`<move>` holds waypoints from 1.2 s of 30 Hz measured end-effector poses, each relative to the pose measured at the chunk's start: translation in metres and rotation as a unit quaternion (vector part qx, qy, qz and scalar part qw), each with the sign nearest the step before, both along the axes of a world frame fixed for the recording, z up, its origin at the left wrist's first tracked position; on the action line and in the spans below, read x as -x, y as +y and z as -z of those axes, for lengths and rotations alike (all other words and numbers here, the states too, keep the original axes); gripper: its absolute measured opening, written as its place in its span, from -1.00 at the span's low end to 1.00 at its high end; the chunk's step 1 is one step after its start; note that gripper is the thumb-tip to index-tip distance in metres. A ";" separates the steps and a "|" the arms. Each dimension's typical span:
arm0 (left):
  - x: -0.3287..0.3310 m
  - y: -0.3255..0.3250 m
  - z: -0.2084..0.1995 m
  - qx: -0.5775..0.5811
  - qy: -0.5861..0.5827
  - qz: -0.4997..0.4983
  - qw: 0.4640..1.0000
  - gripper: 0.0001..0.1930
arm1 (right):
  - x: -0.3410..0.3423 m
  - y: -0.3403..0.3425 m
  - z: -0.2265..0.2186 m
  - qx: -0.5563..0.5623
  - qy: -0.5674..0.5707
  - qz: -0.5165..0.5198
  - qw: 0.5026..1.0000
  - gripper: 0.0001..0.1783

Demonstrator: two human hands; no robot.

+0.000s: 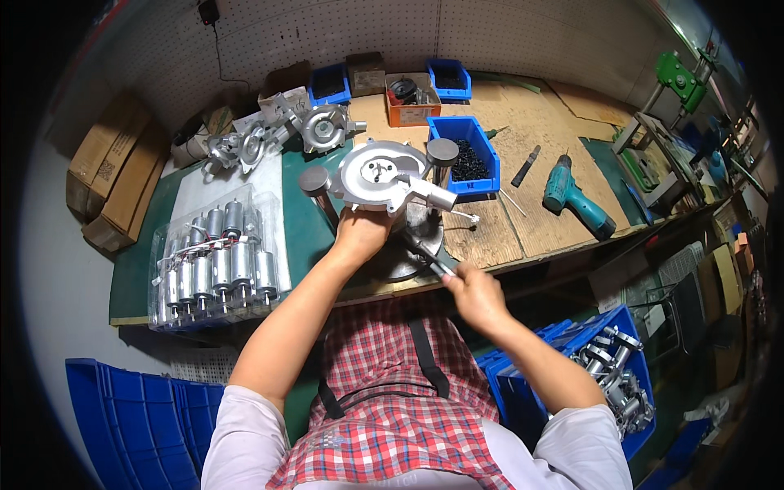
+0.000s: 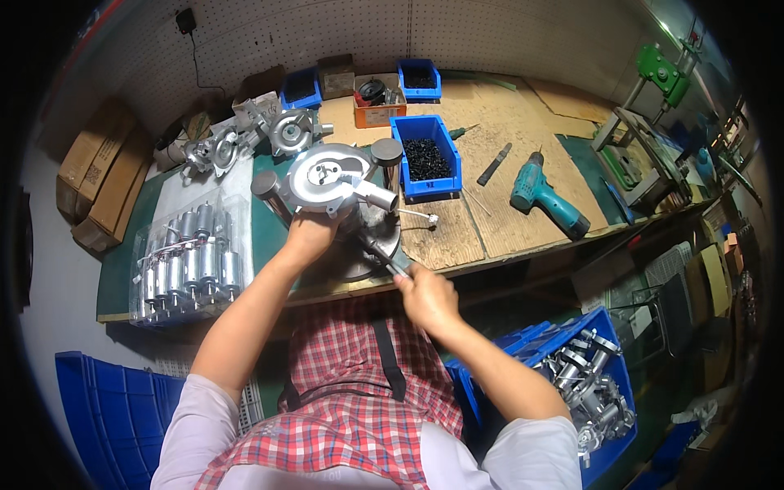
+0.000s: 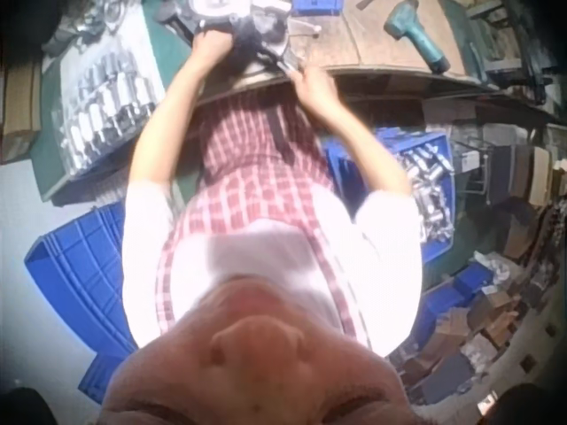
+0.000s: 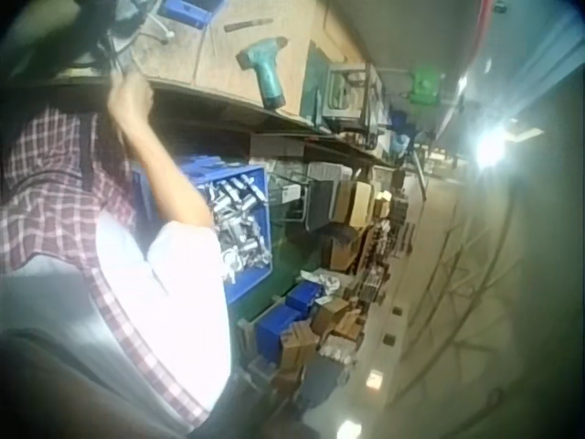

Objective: The person uses a cordless drill to fasten screws into a metal housing held in a bench vise. They repeatedly pick up cylindrical components, insert them into the housing, and secure them with the drill. The person also uses a screwdriver to adjust parts within the housing.

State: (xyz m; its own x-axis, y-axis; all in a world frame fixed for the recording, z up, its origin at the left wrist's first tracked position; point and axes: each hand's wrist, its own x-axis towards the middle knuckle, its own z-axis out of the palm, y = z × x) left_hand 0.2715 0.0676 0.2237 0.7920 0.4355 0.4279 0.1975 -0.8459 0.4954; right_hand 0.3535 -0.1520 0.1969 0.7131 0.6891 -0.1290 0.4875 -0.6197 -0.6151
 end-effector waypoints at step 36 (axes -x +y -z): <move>-0.027 -0.009 0.038 0.132 -0.293 -0.062 0.945 -0.73 | 0.009 -0.047 -0.055 -0.206 0.332 -0.164 0.906 -0.77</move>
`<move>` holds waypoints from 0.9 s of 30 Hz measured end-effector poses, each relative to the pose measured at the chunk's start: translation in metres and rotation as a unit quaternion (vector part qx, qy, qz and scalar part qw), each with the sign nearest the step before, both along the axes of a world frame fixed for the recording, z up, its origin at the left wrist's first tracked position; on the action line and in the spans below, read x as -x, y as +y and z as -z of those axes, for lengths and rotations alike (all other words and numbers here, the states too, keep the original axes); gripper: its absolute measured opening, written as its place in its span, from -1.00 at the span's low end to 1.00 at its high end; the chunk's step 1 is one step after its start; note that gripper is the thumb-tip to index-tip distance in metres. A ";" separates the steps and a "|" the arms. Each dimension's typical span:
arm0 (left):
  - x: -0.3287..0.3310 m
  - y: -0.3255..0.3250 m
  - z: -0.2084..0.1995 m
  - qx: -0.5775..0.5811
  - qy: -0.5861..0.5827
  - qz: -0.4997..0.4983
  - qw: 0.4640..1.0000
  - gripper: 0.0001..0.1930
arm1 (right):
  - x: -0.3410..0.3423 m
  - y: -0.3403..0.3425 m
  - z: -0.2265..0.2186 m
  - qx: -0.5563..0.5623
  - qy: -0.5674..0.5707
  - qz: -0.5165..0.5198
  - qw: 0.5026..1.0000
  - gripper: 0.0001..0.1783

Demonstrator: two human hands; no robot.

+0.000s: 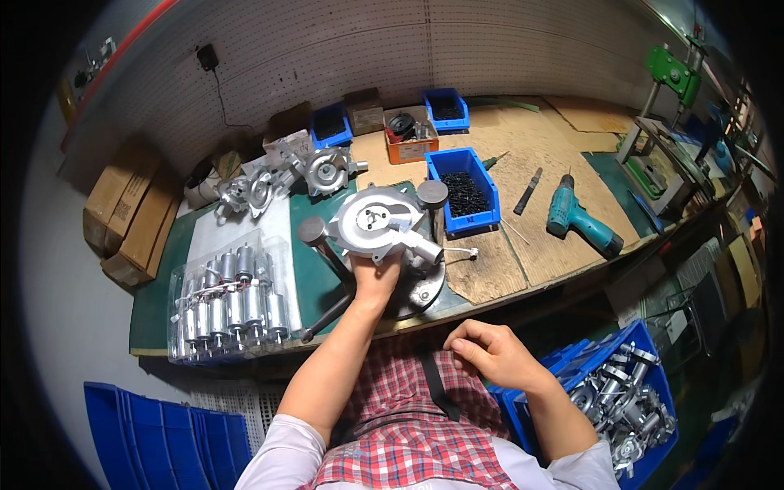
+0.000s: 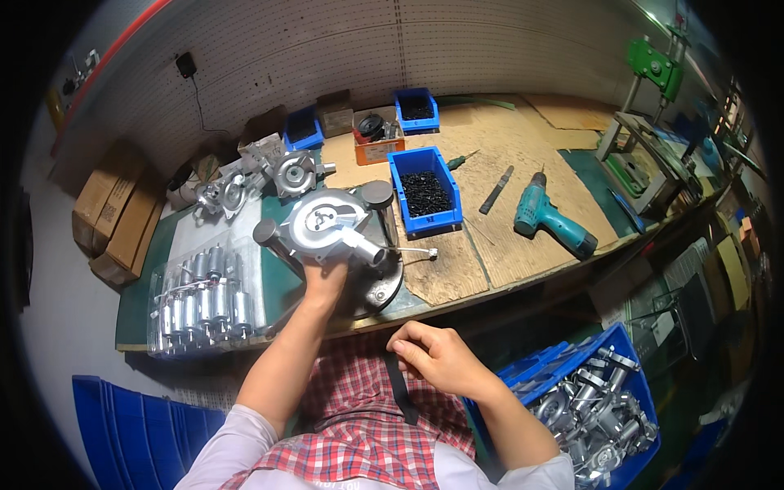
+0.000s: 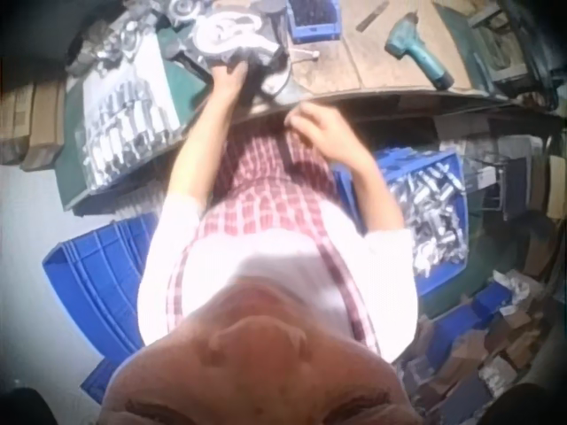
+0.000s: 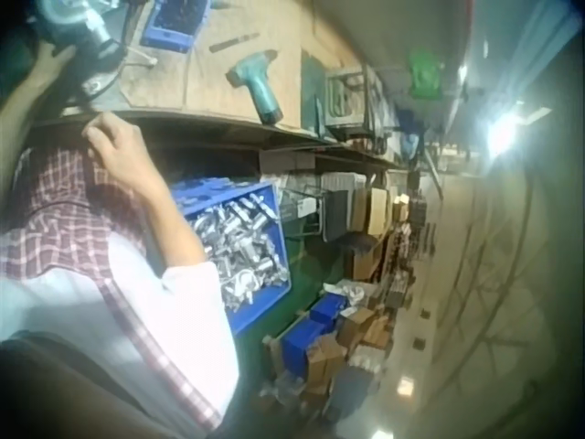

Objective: The person uses a cordless drill to fasten screws into a metal housing held in a bench vise. They repeatedly pick up cylindrical components, insert them into the housing, and secure them with the drill. The person also uses a screwdriver to adjust parts within the housing.

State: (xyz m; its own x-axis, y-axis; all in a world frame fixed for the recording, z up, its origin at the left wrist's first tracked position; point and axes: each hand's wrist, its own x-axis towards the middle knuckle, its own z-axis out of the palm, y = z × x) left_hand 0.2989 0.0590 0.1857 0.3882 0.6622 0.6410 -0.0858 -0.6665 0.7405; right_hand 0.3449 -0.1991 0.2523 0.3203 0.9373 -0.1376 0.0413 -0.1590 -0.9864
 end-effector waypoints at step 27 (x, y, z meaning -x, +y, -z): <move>0.054 0.010 -0.049 0.154 0.115 0.231 0.954 -0.68 | 0.018 0.021 -0.009 -0.132 -0.219 0.026 0.967 -0.67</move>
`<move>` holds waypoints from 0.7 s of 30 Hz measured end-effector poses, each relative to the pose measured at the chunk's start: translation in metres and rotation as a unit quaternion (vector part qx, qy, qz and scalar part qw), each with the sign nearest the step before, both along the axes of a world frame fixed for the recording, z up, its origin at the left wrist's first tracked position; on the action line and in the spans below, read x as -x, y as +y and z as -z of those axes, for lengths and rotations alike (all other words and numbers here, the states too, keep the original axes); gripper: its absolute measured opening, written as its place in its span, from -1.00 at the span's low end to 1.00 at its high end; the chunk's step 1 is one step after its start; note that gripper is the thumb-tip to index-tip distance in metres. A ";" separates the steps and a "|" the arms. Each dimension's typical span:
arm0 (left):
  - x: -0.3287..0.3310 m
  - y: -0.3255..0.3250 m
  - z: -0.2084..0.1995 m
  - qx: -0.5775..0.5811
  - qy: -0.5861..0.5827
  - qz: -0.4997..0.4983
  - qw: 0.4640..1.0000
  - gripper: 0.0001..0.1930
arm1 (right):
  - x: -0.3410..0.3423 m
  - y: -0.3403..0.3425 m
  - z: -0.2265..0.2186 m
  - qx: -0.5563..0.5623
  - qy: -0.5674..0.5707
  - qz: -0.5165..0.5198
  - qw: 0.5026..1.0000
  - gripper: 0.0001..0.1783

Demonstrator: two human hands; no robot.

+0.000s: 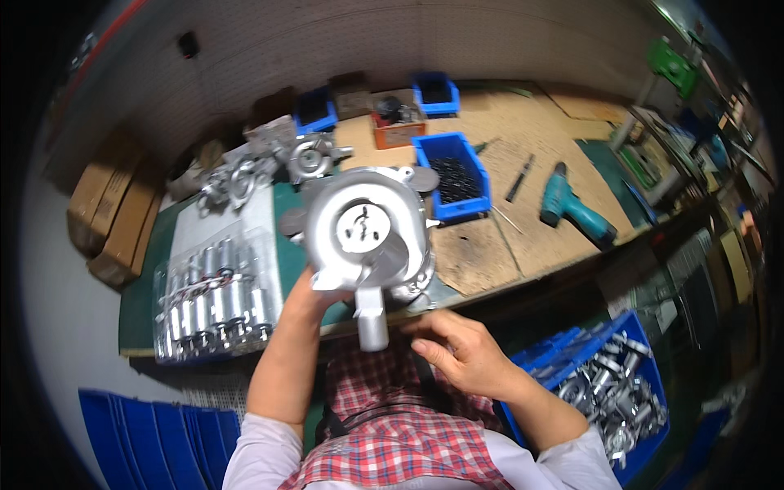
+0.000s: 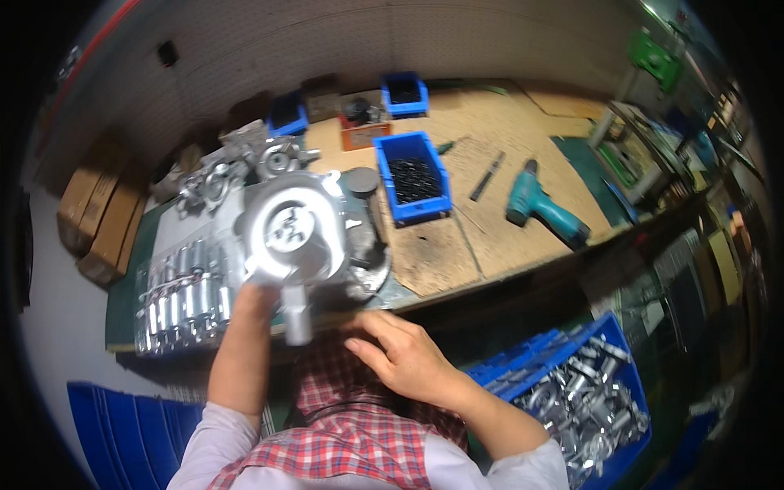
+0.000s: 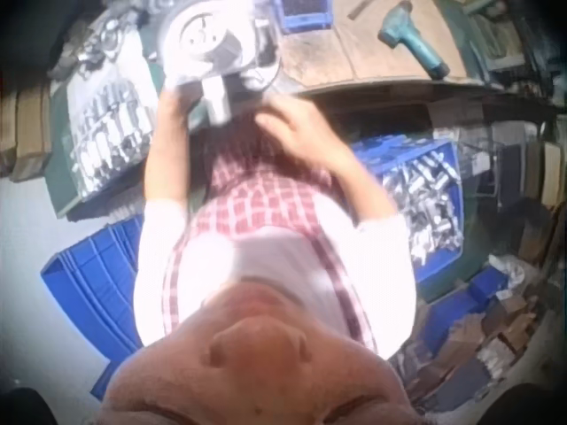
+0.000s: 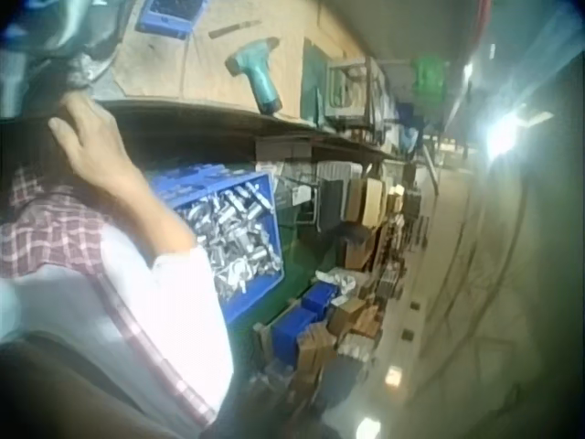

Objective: The person uses a cordless drill to fasten screws into a metal housing held in a bench vise. They repeatedly pick up cylindrical components, insert them into the housing, and secure them with the drill. The person also uses a screwdriver to adjust parts within the housing.

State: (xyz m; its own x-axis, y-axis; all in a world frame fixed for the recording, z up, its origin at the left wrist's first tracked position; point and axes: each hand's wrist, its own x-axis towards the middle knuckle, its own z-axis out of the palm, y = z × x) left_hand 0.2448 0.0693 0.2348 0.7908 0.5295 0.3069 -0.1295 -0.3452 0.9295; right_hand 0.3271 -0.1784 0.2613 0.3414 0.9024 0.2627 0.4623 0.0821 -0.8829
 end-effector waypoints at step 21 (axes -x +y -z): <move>0.051 -0.107 -0.049 0.159 0.305 0.336 0.877 0.04 | -0.114 -0.326 0.057 0.004 -0.091 0.746 0.660 -0.43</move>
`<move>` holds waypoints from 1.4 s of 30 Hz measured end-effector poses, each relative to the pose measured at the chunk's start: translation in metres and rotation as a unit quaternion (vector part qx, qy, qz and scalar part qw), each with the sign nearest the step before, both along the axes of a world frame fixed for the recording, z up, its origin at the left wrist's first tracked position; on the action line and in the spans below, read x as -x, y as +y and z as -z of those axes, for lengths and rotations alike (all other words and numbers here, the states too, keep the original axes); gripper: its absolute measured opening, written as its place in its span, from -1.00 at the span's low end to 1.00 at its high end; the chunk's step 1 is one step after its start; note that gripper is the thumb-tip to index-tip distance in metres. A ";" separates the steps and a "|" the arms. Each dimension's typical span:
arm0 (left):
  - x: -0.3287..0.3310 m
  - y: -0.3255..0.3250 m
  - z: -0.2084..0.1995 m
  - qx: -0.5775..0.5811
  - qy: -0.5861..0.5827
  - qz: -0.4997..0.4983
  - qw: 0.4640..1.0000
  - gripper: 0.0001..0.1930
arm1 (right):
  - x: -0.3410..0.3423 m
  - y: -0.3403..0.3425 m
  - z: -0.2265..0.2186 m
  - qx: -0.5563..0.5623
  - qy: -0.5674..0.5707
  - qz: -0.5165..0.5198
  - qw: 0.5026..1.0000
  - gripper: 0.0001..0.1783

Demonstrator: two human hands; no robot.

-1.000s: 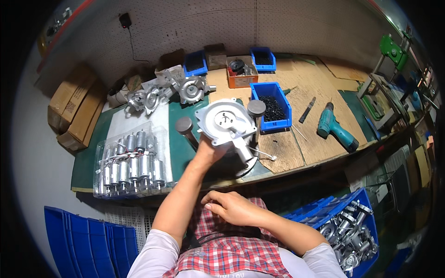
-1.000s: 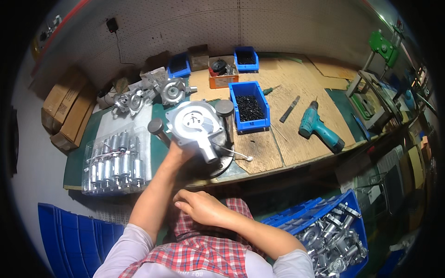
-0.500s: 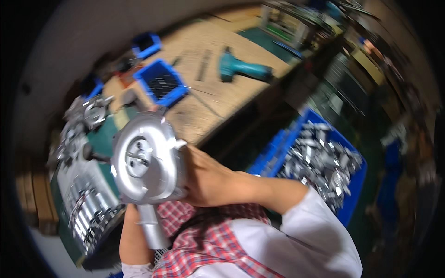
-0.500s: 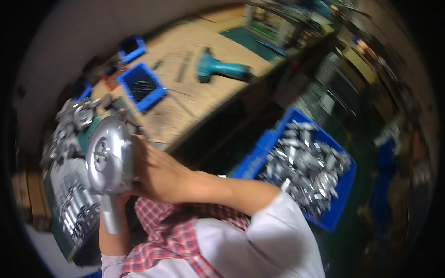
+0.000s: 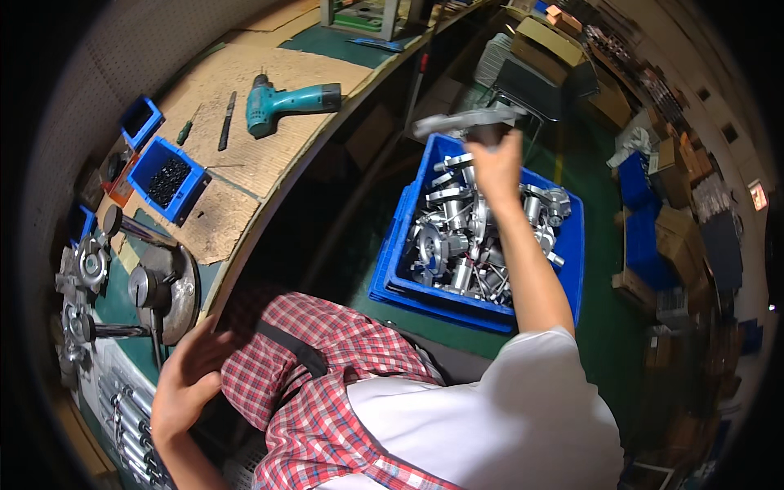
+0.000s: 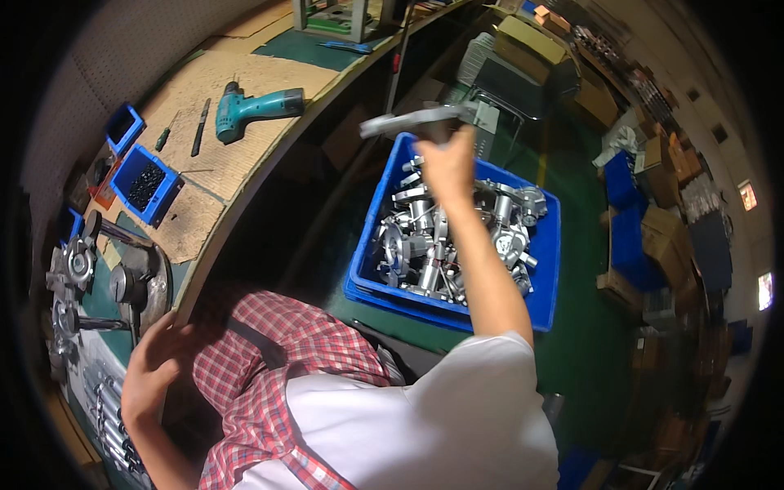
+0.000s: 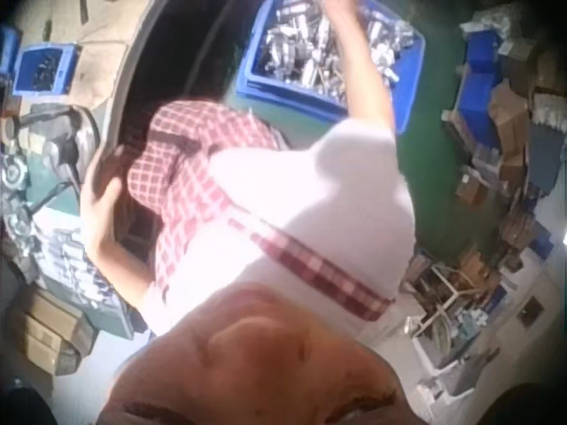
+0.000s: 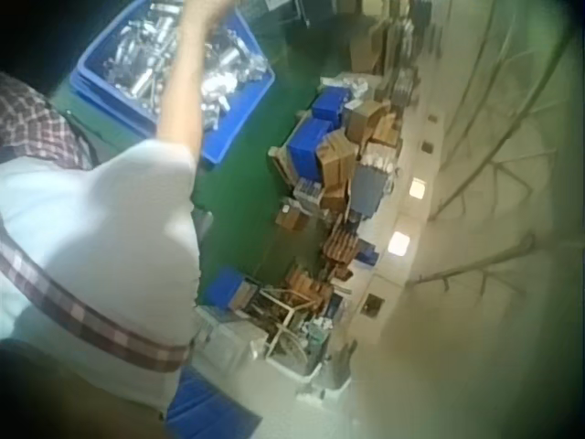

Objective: The person uses a cordless drill to fasten screws into a metal housing held in a bench vise. They repeatedly pick up cylindrical components, insert them into the housing, and secure them with the drill. The person also uses a screwdriver to adjust parts within the housing.

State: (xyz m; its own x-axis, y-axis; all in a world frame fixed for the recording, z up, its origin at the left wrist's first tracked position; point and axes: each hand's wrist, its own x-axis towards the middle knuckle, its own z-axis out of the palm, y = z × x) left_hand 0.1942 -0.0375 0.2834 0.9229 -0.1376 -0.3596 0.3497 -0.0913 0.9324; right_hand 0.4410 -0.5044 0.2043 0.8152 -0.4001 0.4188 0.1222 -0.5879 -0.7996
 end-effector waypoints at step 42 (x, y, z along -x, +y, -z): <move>0.187 0.310 0.030 -0.511 0.024 -0.446 0.735 -0.48 | 0.027 0.240 -0.002 0.033 -0.116 -0.287 0.950 -0.68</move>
State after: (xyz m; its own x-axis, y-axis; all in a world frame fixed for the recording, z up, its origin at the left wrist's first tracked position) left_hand 0.0077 0.2728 0.2537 0.4653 0.8784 0.1092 0.7259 -0.4493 0.5208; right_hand 0.4137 -0.2640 0.2062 0.7738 0.1152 0.6229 0.6065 -0.4186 -0.6760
